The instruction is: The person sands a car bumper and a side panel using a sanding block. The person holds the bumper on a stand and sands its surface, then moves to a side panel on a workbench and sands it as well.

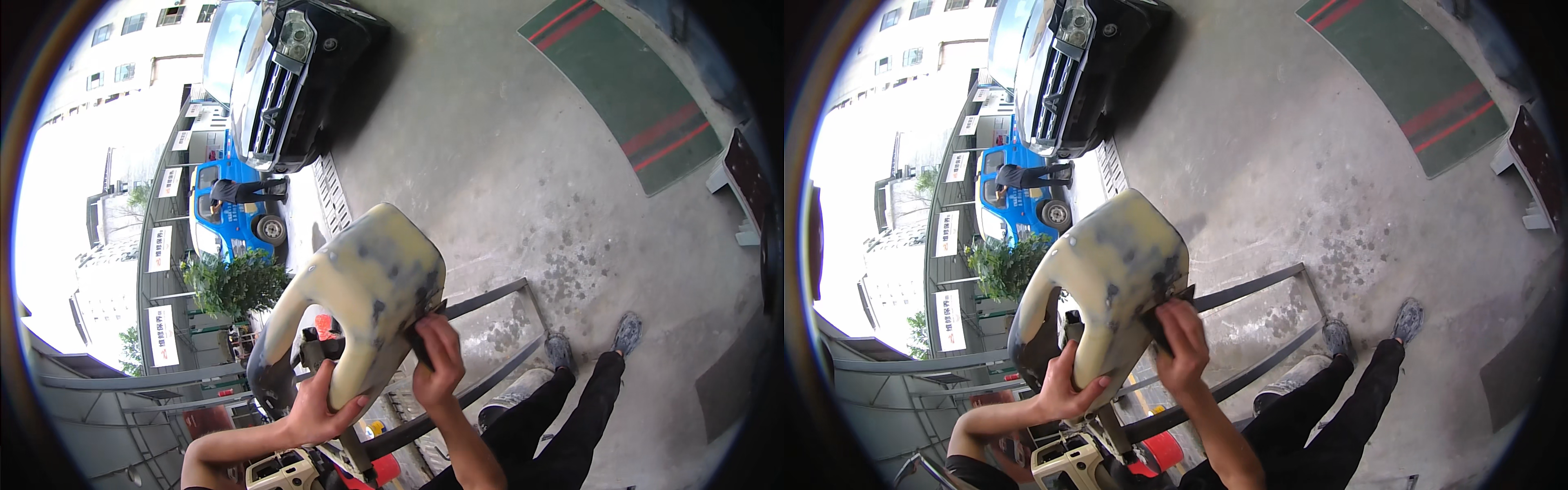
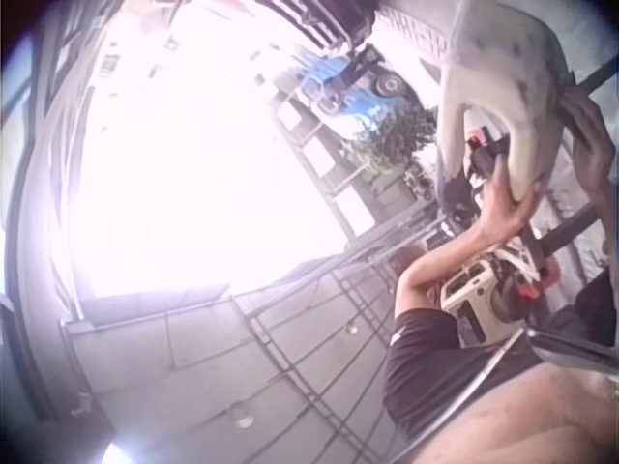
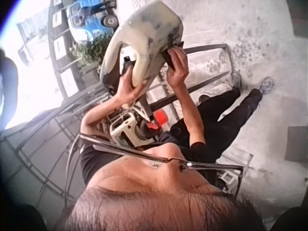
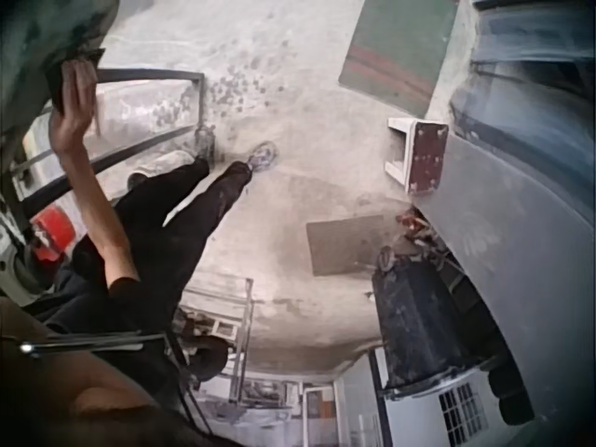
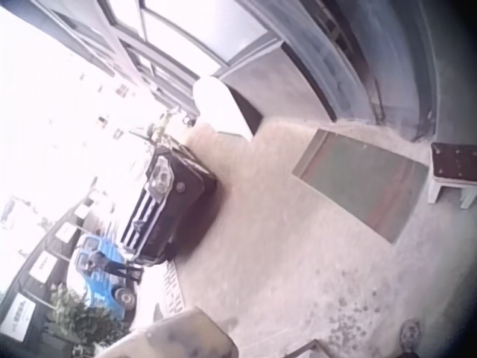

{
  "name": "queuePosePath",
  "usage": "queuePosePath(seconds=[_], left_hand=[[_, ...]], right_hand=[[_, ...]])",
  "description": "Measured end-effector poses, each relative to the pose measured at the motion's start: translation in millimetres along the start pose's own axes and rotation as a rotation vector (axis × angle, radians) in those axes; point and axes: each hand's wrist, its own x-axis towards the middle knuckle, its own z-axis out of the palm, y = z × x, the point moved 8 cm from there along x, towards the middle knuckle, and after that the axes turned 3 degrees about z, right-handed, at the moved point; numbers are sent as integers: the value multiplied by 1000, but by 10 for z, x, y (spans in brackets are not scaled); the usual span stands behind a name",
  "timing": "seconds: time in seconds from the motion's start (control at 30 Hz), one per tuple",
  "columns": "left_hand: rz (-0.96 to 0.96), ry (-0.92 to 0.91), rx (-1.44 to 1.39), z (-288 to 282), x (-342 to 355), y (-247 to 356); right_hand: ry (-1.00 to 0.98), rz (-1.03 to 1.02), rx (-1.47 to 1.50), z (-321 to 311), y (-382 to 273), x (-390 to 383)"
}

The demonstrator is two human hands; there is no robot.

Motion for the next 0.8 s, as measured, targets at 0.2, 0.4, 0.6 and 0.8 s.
queuePosePath(seconds=[0.2,0.4,0.6,0.8], left_hand=[[30,7,5,10,21,-17],[65,48,-13,26,5,-31],[12,28,-7,2,1,-4],[-12,-15,-16,12,12,-3]], right_hand=[[5,18,-20,-62,179,118],[-28,-39,43,32,-271,22],[89,205,-42,-17,-58,23],[50,177,-34,3,-38,15]])
